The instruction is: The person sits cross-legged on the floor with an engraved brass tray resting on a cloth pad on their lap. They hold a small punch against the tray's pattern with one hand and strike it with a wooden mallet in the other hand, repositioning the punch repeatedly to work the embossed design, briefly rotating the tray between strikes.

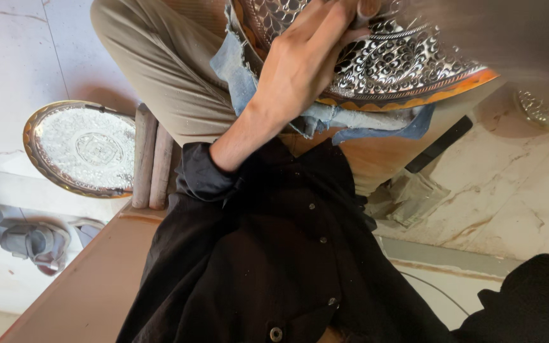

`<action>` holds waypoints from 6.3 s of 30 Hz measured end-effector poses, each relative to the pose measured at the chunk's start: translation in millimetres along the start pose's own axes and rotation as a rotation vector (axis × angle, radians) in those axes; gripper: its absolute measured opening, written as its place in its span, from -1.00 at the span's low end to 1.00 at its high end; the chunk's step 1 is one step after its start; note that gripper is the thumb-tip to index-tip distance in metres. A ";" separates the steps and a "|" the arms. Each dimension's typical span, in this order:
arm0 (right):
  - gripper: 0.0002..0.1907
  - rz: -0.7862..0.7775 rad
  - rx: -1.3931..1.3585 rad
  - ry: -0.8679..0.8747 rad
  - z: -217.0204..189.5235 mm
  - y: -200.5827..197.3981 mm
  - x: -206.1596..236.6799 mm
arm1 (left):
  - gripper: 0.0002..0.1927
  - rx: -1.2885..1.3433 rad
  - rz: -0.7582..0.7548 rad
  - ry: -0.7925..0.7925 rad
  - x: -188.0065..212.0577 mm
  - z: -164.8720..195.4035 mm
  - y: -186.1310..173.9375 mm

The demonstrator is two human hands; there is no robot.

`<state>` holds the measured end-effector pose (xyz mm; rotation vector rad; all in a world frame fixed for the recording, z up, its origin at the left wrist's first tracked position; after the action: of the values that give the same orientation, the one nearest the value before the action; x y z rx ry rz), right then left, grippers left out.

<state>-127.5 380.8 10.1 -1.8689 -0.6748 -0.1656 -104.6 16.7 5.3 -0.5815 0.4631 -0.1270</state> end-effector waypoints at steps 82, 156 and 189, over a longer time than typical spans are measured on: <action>-0.76 0.227 0.180 0.008 -71.8 -53.5 45.2 | -0.65 0.071 -0.186 0.058 -29.9 15.7 -12.7; -0.69 0.113 0.385 -0.379 -105.0 -54.8 34.7 | -0.59 0.028 -0.194 0.130 -26.1 8.8 -9.0; -0.83 0.175 -0.085 0.044 -47.4 -44.0 46.9 | -0.66 0.109 -0.183 0.097 -25.8 9.7 -11.0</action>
<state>-102.2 366.8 84.6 -1.9899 -0.4771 -0.1230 -123.0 18.7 28.5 -0.5117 0.4930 -0.3538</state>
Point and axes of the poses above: each hand's wrist, its own x-axis away from the middle knuckle, its own y-axis out of the palm, z = x × y, the point moved 7 cm from there along -x, towards the middle knuckle, and after that the axes turned 9 degrees about -z, right-handed, at the moved point
